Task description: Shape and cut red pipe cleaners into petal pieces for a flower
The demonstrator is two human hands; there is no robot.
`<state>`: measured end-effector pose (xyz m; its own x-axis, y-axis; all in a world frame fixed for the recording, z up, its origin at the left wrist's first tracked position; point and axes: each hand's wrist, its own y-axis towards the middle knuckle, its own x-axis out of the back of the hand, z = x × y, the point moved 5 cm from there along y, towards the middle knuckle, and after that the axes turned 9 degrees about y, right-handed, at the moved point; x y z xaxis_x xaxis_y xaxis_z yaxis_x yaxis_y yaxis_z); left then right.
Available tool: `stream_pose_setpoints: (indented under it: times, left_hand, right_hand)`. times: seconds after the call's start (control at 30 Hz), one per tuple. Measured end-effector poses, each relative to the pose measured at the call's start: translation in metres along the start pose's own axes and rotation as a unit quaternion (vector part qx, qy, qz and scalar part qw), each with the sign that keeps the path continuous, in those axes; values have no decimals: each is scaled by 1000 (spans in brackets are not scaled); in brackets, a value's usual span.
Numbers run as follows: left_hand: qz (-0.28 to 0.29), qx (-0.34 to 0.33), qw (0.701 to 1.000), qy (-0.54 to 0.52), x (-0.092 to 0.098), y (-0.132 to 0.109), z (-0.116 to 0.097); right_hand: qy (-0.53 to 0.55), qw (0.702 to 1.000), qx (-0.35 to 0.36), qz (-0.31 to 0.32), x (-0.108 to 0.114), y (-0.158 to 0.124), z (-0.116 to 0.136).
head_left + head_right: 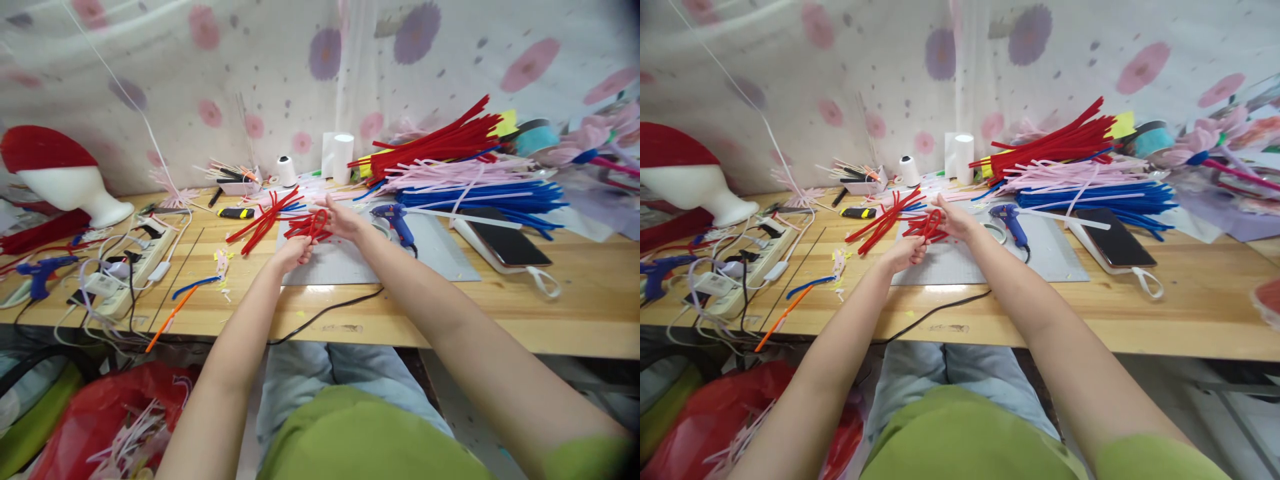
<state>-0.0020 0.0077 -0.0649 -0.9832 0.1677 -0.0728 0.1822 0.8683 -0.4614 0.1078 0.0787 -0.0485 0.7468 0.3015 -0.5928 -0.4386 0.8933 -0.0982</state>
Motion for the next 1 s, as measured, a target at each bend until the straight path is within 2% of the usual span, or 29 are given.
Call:
stream_pose_setpoints:
  times: [0.1,0.27,0.43,0.57,0.7,0.83,1.0]
  left_hand:
    - [36,31,998,-38,8,-1,2]
    - [125,73,984,-102,0,-3,3]
    - [164,99,971,-146,-8,-4,4]
    - [184,100,963,-171,-10,-3,5]
    - [184,94,963,-175,-10,-2,5]
    - [159,87,973,-142,-6,-2,3]
    - [70,41,997,-10,1,-6,-5]
  right_hand:
    - [12,999,-9,41,5,-7,4]
    - [26,997,-30,64,1,-9,-10]
    - [79,996,-8,42,3,-2,-17]
    - [98,995,6,-16,9,3,-18]
    - [101,993,12,-66,10,5,-17]
    - [93,992,-1,-82,10,6,-15]
    - [75,994,-15,-72,7,5,-13]
